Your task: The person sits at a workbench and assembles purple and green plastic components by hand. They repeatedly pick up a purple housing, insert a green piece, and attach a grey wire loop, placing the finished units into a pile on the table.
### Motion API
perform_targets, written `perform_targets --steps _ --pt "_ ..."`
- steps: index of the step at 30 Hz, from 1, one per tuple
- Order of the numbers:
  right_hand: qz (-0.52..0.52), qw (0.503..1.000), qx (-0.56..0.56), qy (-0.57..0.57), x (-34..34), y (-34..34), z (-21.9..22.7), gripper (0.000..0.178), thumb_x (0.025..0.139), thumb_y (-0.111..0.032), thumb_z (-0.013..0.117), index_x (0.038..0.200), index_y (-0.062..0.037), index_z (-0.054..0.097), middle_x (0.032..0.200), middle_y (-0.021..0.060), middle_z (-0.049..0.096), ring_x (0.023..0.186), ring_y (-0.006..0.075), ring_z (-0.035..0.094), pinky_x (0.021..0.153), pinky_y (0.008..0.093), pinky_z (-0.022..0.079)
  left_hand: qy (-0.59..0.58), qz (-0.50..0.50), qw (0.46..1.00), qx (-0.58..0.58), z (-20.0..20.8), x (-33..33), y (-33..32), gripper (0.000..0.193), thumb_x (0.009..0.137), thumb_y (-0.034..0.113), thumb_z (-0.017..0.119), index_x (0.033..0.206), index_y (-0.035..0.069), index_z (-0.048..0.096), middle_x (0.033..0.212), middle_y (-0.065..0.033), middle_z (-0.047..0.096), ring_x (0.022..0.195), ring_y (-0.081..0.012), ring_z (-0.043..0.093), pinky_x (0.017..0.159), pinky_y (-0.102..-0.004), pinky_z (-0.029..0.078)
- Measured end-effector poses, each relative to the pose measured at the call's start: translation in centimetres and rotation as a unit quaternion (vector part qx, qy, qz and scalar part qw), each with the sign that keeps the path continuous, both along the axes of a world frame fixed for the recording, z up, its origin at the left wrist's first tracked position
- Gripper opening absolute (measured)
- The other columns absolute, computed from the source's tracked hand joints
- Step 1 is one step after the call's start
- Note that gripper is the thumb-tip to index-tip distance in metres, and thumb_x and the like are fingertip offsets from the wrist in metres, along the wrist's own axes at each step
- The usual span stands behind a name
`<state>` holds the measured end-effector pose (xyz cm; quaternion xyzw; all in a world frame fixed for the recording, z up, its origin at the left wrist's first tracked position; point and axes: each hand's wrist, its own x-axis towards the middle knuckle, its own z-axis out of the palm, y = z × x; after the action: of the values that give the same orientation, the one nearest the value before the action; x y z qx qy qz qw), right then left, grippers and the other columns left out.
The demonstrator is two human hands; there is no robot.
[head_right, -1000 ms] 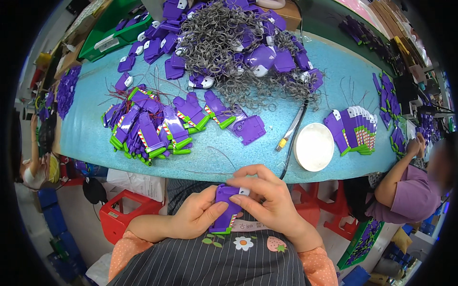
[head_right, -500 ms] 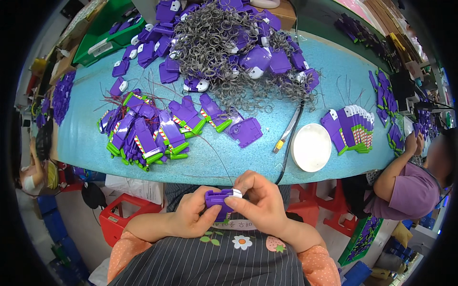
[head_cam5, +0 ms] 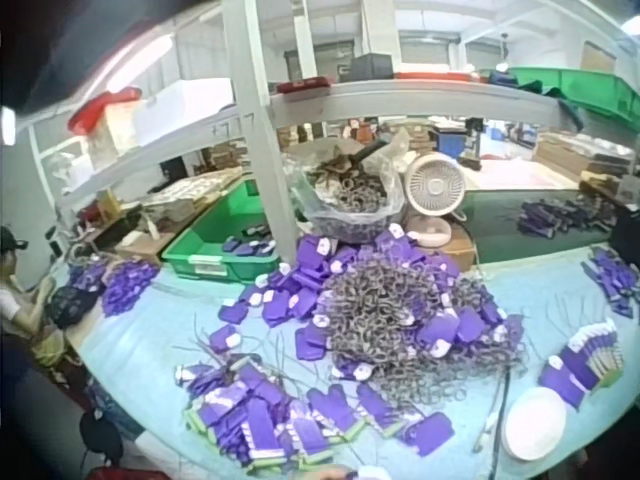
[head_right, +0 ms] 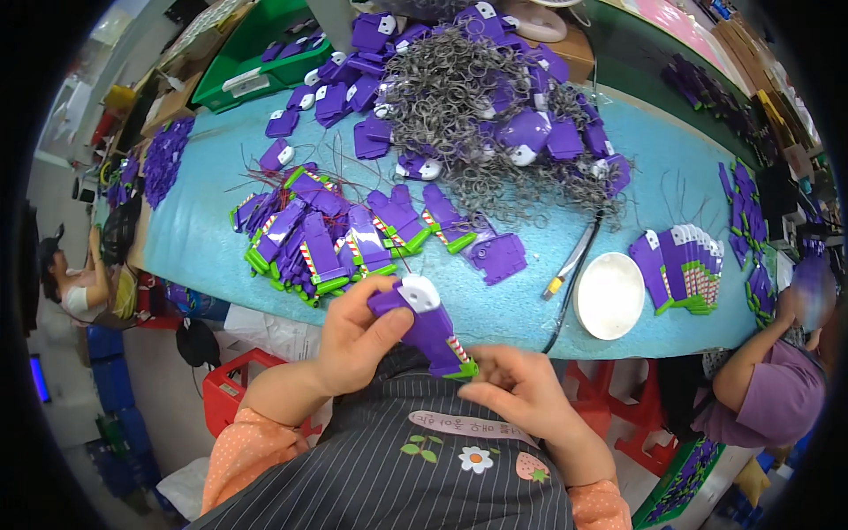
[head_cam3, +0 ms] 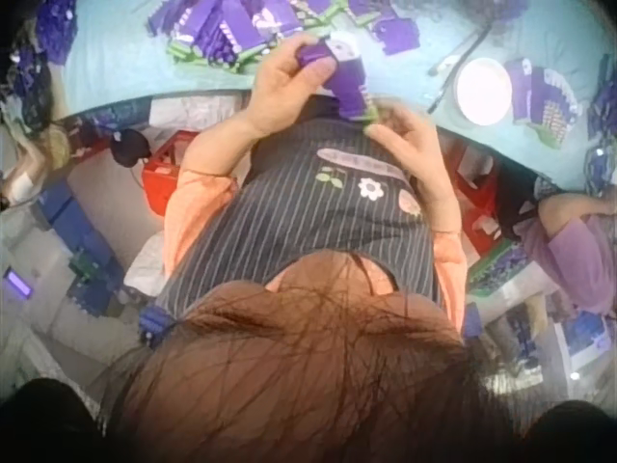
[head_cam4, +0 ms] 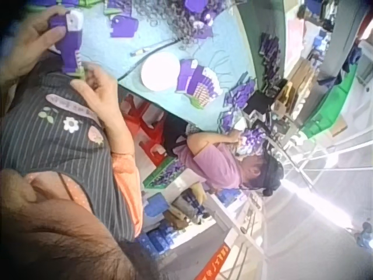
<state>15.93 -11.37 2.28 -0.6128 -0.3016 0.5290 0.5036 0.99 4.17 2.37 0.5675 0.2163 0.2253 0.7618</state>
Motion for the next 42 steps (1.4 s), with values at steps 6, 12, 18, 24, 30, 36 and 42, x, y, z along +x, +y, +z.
perform_targets --steps 6,12,18,24,30,36,42 --pt "0.004 1.000 -0.004 -0.003 -1.9 0.5 -1.0 0.015 0.088 -0.012 0.060 0.088 0.0025 0.059 0.064 0.0022 0.059 0.052 0.0036 0.052 0.045 0.0191 0.039 0.004 0.015 0.994 -0.112 -2.7 -0.8 -1.9 0.018 0.093 0.014 0.053 0.103 -0.001 0.050 0.094 -0.0037 0.060 0.084 -0.0060 0.054 0.074 -0.0234 0.045" --pt "-0.017 0.999 0.040 0.011 -2.0 0.3 -2.0 0.011 0.088 -0.009 0.060 0.089 0.0022 0.058 0.068 0.0020 0.059 0.056 0.0022 0.050 0.048 0.0192 0.039 0.000 0.012 0.992 -0.123 -1.4 -1.2 0.5 0.020 0.093 0.013 0.053 0.106 -0.001 0.049 0.094 -0.0035 0.059 0.085 -0.0062 0.054 0.077 -0.0234 0.046" --pt "-0.026 0.998 0.052 -0.019 -1.9 0.5 -2.1 0.011 0.087 -0.009 0.060 0.089 0.0021 0.058 0.073 0.0013 0.056 0.060 0.0029 0.048 0.052 0.0201 0.038 -0.010 0.037 0.994 -0.106 -2.6 -0.3 -3.3 0.020 0.093 0.012 0.053 0.107 -0.001 0.048 0.095 -0.0026 0.058 0.086 -0.0053 0.053 0.075 -0.0228 0.045" --pt "0.011 0.994 0.083 -0.068 -1.6 0.0 -2.4 0.010 0.087 -0.007 0.059 0.089 0.0023 0.056 0.077 0.0026 0.056 0.069 0.0070 0.052 0.061 0.0218 0.042 0.015 0.013 0.998 -0.067 -2.7 -0.8 -4.6 0.017 0.094 0.012 0.052 0.105 0.000 0.049 0.093 -0.0017 0.057 0.082 -0.0040 0.051 0.071 -0.0210 0.043" --pt "0.005 0.999 0.033 -0.027 -1.5 0.5 -1.7 0.010 0.082 -0.007 0.064 0.084 0.0025 0.062 0.075 0.0067 0.061 0.067 0.0106 0.057 0.060 0.0252 0.045 0.076 -0.035 0.995 0.054 -2.9 -2.3 -3.0 0.015 0.092 0.010 0.053 0.101 -0.001 0.048 0.083 -0.0061 0.059 0.075 -0.0084 0.054 0.067 -0.0247 0.044" --pt "-0.004 0.973 0.097 -0.211 -2.2 1.5 -1.6 0.019 0.079 -0.013 0.070 0.090 0.0010 0.063 0.072 0.0103 0.059 0.060 0.0181 0.058 0.053 0.0284 0.043 0.056 -0.050 0.987 0.142 -2.8 -1.4 -3.0 0.019 0.087 0.005 0.054 0.102 -0.001 0.045 0.091 -0.0134 0.056 0.084 -0.0224 0.056 0.074 -0.0318 0.044" --pt "-0.181 0.951 0.018 -0.251 3.1 0.1 3.3 0.022 0.075 -0.008 0.070 0.095 -0.0036 0.060 0.088 0.0052 0.060 0.073 0.0123 0.058 0.068 0.0279 0.048 0.068 -0.096 0.902 0.415 1.9 -0.1 2.9 0.030 0.081 0.004 0.059 0.107 0.000 0.044 0.102 -0.0183 0.051 0.097 -0.0360 0.051 0.085 -0.0420 0.041"
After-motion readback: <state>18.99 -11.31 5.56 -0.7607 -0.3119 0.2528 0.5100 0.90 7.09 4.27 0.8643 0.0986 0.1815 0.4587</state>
